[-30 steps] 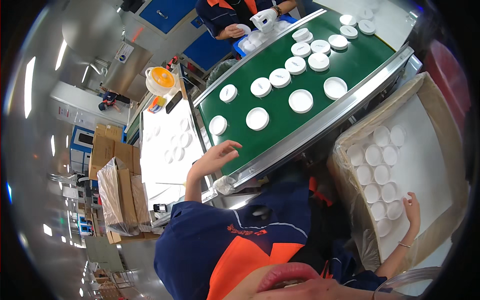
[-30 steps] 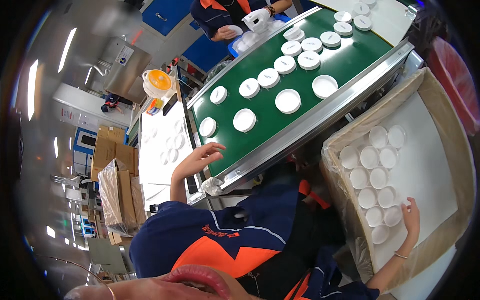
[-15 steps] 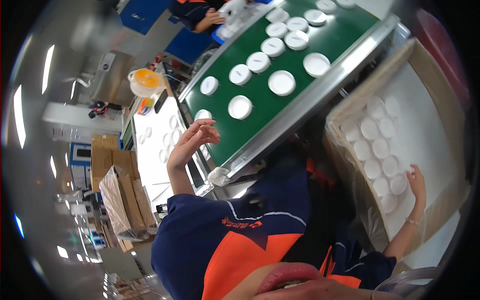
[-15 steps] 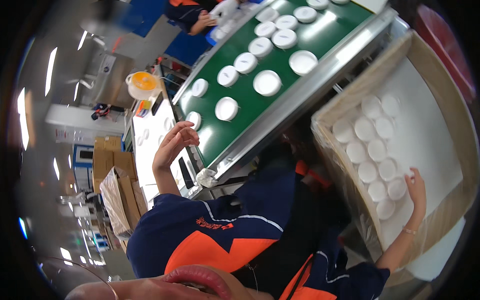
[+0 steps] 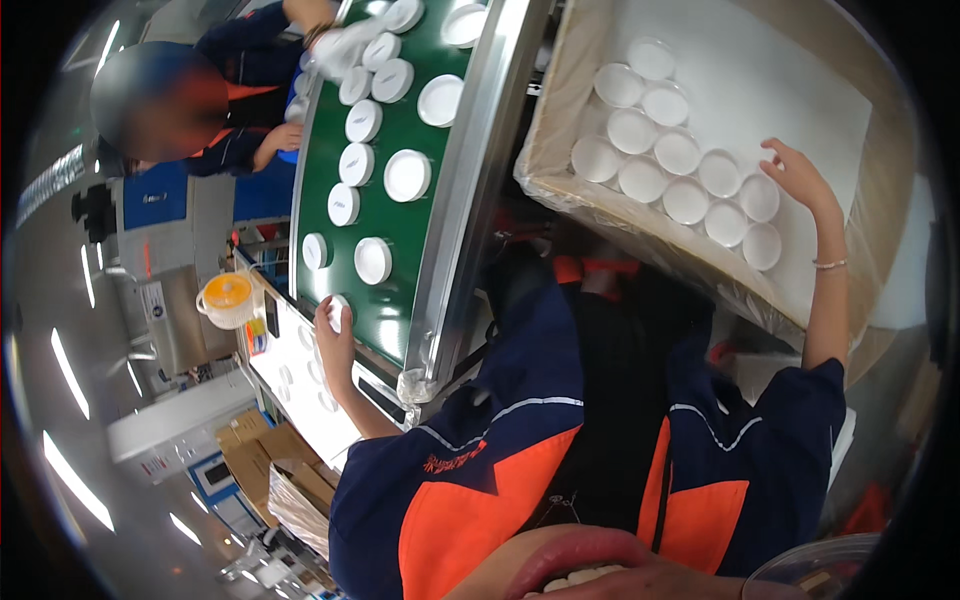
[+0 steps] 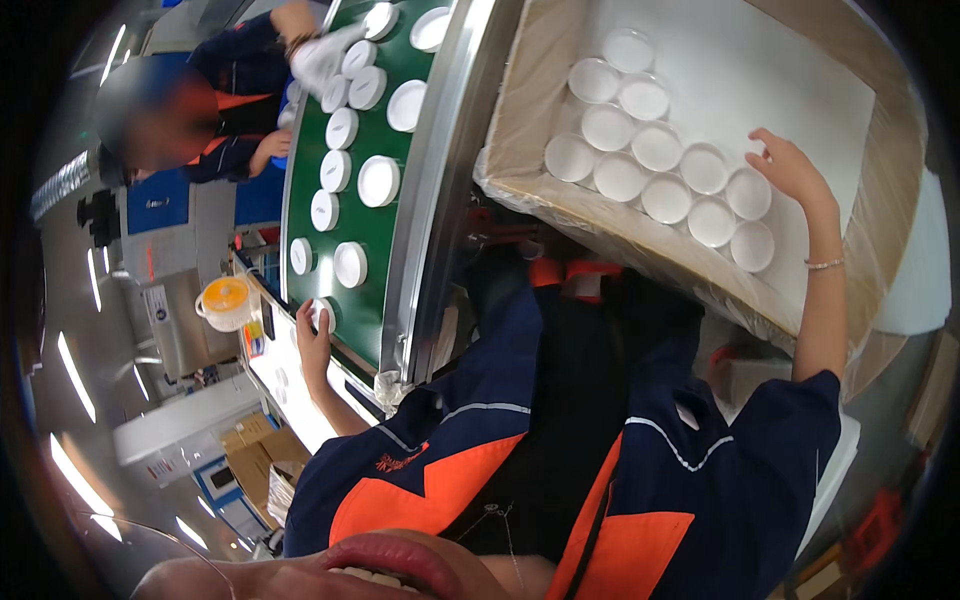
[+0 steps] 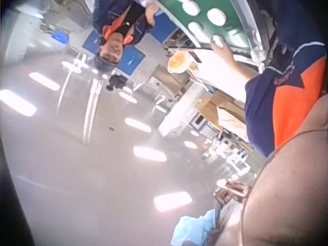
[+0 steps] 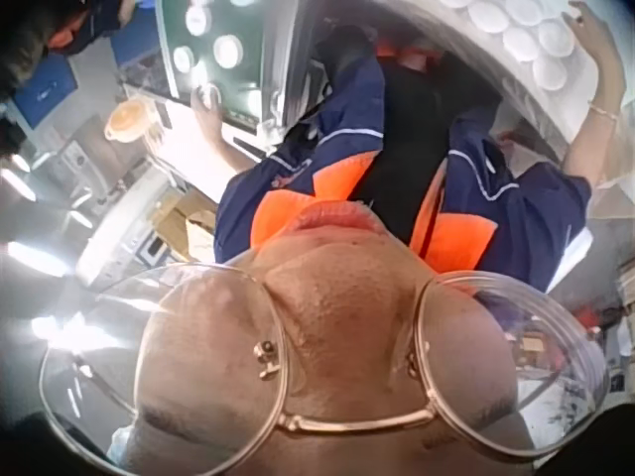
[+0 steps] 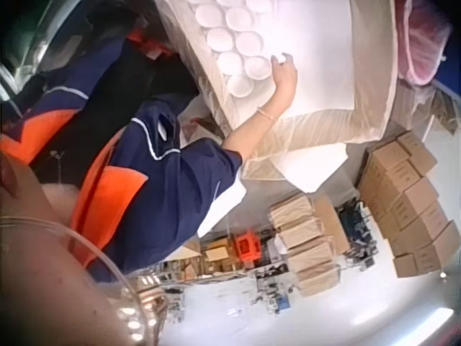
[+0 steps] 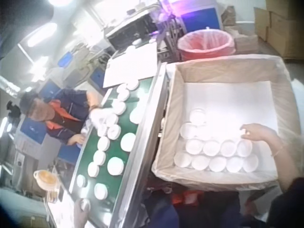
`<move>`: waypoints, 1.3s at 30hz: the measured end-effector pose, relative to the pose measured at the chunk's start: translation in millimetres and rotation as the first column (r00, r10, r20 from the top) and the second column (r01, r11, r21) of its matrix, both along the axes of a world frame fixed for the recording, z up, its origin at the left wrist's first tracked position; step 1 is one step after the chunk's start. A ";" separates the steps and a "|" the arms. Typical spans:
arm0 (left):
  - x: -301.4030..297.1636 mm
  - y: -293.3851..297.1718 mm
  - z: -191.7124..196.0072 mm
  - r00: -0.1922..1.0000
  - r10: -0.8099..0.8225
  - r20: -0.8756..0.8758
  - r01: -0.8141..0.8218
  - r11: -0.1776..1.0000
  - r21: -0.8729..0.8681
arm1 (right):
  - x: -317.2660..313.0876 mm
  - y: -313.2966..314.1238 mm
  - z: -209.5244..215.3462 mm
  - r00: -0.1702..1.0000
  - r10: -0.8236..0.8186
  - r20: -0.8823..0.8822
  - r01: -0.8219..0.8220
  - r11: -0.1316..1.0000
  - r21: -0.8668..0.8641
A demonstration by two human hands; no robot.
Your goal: Sorting and packing white plastic container lids from a conveyor belt into a cardboard box.
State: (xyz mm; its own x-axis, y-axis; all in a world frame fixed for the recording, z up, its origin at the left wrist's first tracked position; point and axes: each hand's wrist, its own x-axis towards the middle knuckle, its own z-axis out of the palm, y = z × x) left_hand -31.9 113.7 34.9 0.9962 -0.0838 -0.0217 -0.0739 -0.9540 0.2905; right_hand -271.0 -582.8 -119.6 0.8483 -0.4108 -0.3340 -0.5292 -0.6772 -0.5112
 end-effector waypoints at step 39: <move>23.3 -85.6 -27.8 0.996 -0.089 0.011 0.088 0.996 0.016 | 9.9 13.6 16.2 0.998 0.032 -0.053 -0.031 0.999 0.012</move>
